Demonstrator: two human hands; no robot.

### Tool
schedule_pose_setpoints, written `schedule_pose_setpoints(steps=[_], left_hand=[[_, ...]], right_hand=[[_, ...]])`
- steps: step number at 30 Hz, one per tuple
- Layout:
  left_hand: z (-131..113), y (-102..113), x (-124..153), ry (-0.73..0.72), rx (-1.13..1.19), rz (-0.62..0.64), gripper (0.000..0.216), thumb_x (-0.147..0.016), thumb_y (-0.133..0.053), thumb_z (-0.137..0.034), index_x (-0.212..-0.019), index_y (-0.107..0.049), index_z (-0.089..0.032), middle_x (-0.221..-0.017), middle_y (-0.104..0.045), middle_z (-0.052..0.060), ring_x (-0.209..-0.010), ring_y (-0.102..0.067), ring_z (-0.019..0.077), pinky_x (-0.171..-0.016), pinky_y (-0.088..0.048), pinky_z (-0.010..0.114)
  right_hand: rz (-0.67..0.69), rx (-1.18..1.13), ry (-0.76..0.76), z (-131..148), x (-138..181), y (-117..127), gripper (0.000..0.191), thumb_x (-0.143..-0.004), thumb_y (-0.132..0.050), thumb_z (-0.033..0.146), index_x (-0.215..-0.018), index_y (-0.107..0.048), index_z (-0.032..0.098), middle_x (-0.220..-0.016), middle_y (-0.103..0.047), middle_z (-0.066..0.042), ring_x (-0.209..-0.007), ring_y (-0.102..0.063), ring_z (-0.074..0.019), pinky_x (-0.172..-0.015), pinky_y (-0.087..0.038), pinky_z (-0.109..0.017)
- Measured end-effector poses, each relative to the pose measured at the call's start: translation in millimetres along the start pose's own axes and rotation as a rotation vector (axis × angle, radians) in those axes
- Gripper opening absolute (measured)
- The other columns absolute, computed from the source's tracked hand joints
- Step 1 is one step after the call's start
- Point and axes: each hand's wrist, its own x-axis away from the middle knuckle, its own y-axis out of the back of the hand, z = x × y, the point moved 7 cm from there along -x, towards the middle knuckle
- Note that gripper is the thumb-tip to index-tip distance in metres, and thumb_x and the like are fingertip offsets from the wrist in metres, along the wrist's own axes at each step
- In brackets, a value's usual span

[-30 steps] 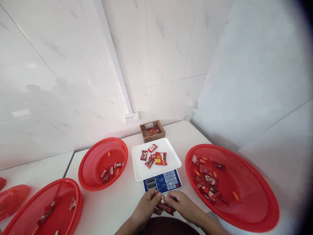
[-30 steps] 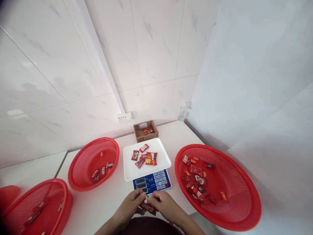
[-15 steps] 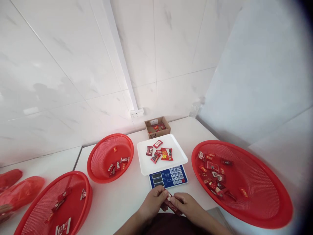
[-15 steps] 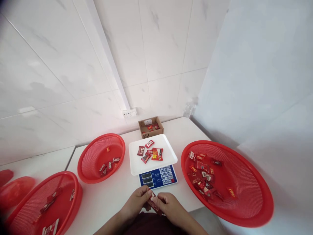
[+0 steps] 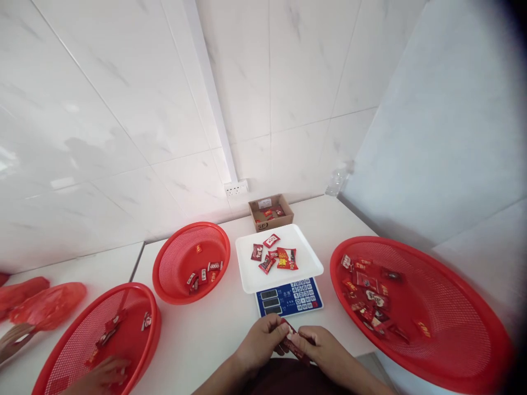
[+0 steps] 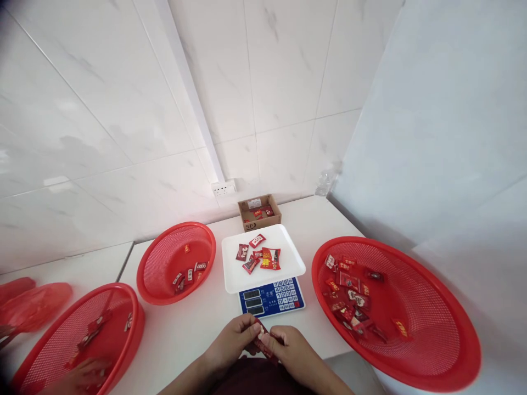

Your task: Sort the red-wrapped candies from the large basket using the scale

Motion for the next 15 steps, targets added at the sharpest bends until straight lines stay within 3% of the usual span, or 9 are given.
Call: schedule_pose_setpoints(steps=[15], left_hand=[[5, 14, -17, -0.031, 0.032, -0.092, 0.045, -0.065, -0.057, -0.061, -0.069, -0.048, -0.017, -0.06, -0.054, -0.001, -0.053, -0.048, 0.0093, -0.056, -0.035, 0.024]], right_hand=[[-0.045, -0.045, -0.011, -2, -9, 6, 0.04, -0.078, -0.041, 0.056, -0.062, -0.048, 0.02, -0.06, -0.055, 0.0, -0.061, -0.048, -0.0142, -0.059, -0.037, -0.025]])
